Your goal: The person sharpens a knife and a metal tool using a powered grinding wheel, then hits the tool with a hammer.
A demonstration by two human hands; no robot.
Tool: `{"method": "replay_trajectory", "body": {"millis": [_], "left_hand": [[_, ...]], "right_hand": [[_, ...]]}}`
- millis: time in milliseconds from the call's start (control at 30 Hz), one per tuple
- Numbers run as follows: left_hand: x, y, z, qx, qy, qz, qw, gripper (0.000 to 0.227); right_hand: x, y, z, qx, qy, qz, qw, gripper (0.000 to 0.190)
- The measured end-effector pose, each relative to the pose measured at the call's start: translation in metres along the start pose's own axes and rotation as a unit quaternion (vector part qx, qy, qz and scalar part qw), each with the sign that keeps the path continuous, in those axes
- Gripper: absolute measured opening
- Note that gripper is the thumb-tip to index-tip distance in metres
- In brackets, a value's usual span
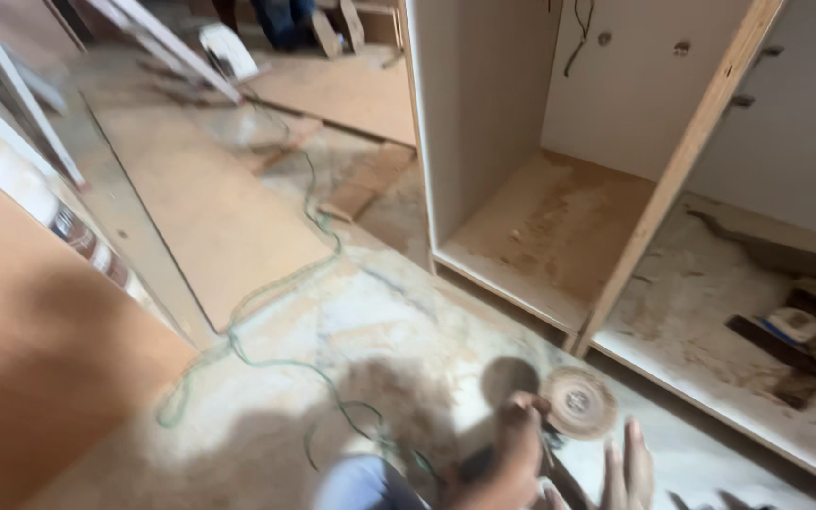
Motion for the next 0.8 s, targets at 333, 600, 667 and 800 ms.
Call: {"method": "replay_trajectory", "body": {"millis": [333, 600, 667, 800], "left_hand": [[0.037, -0.005, 0.024, -0.025, 0.051, 0.104, 0.993, 0.016], [0.038, -0.004, 0.024, -0.064, 0.023, 0.126, 0.990, 0.010], [0.046, -0.015, 0.020, -0.098, 0.013, 0.121, 0.988, 0.023], [0.076, -0.033, 0.046, -0.193, -0.056, 0.055, 0.978, 0.038]], "right_hand": [[0.015, -0.003, 0.000, -0.547, -0.365, -0.218, 0.721, 0.051], [0.022, -0.008, 0.001, -0.529, -0.352, -0.128, 0.762, 0.045], [0.026, -0.002, 0.000, -0.490, -0.369, -0.153, 0.775, 0.042], [0.026, 0.016, -0.012, -0.353, -0.381, -0.225, 0.824, 0.038]]}}
Point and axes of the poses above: each hand's wrist, its own z-axis away from the middle knuckle, its own y-axis out of the back of the hand, x = y × z, the point moved 4 cm from there along -z, towards the middle knuckle, and after that the axes turned 3 degrees about -y, right-handed, at the moved point
